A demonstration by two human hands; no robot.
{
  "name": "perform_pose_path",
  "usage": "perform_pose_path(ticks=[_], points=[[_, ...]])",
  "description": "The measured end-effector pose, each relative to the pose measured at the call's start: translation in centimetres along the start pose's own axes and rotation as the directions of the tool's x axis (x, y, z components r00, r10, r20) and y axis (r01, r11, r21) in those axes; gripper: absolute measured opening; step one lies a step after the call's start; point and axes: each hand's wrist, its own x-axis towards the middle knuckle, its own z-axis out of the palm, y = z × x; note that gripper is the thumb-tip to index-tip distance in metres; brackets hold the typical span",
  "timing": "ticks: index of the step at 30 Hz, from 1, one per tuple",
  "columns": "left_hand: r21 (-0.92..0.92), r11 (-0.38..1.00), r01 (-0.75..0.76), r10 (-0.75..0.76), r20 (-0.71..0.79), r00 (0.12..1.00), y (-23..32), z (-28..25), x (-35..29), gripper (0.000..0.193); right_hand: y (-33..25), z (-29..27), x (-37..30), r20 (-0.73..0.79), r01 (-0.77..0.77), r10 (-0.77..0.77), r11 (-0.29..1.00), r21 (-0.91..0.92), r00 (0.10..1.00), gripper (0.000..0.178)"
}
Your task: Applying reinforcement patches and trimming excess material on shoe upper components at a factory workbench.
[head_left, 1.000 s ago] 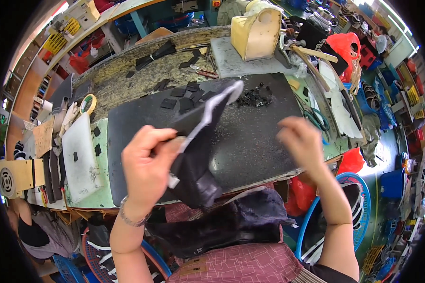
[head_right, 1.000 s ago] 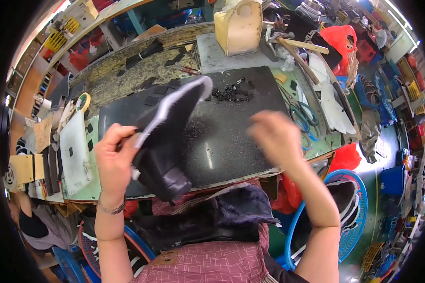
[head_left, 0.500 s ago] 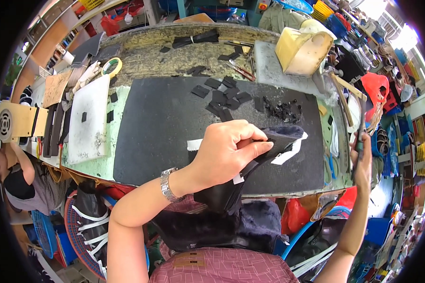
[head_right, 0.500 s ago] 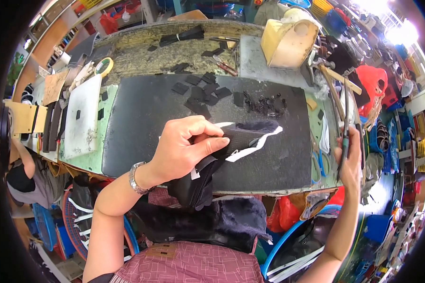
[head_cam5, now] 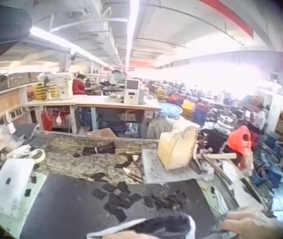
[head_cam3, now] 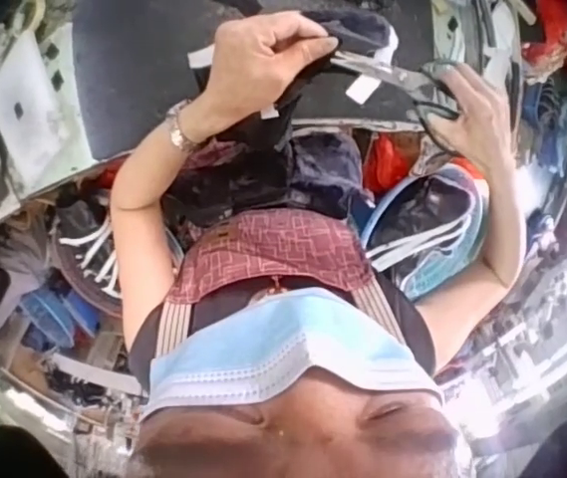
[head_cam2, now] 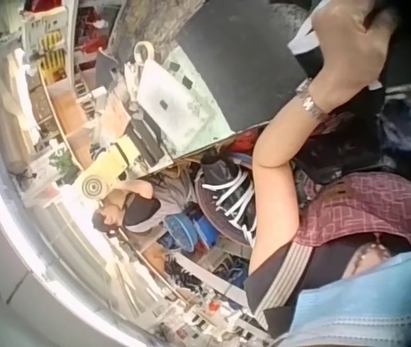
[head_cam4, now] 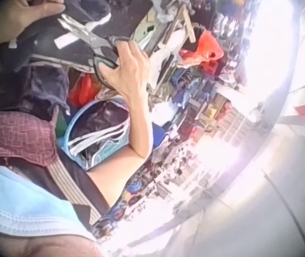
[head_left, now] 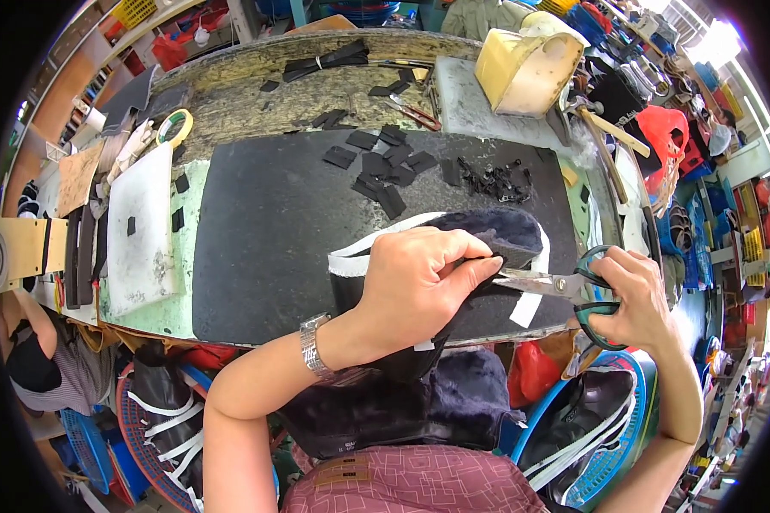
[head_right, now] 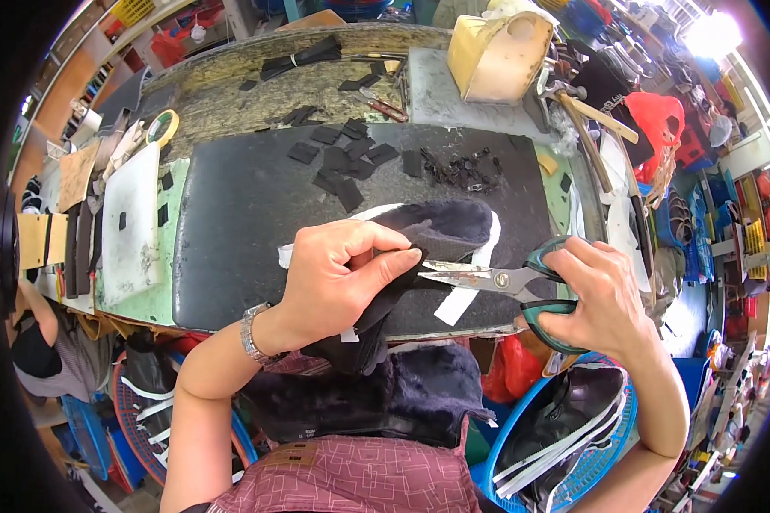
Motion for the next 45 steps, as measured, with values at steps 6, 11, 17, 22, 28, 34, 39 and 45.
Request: perform_pose_path(ticks=[6, 11, 17, 22, 28, 34, 39, 45], points=[[-0.012, 1.0, 0.02, -0.021, -0.033, 0.999, -0.1, -0.3, -0.2, 0.012, 0.3, -0.2, -0.2, 0.054, -0.028, 0.027, 0.999, 0.024, 0.998, 0.041], [-0.042, 0.998, 0.042, -0.043, -0.022, 0.999, -0.1, -0.3, 0.1, 0.01, -0.6, 0.0, 0.3, 0.04, -0.028, 0.026, 0.997, 0.072, 0.999, 0.043], [-0.117, 0.99, 0.072, -0.081, -0.068, 0.994, -0.1, -0.8, 0.0, 0.01, -0.7, -0.5, 1.0, 0.1, -0.066, 0.054, 0.991, 0.12, 0.994, 0.042], [-0.091, 0.995, 0.05, -0.056, -0.069, 0.996, -0.3, -1.0, 0.0, 0.011, -0.9, -0.7, 0.7, 0.106, -0.088, 0.08, 0.993, 0.08, 0.991, 0.044], [-0.091, 0.991, 0.094, -0.101, -0.064, 0.993, 0.0, -1.2, -0.2, 0.011, -1.0, -0.4, 0.7, 0.063, -0.098, 0.096, 0.995, 0.023, 0.993, 0.047], [-0.041, 0.999, 0.003, -0.005, -0.048, 0.999, -0.4, -0.8, -0.1, 0.009, -1.9, -0.2, 2.1, 0.139, 0.014, -0.021, 0.998, 0.054, 0.99, 0.043], [0.037, 0.998, -0.045, 0.048, -0.079, 0.996, -0.3, -1.0, 0.0, 0.006, -2.1, -0.5, 3.2, 0.312, -0.089, 0.031, 0.98, 0.175, 0.95, 0.045], [-0.027, 0.999, 0.025, -0.027, -0.099, 0.995, -0.1, -0.7, 0.1, 0.008, -3.1, -1.6, 4.1, 0.482, -0.196, 0.113, 0.972, 0.126, 0.869, 0.049]])
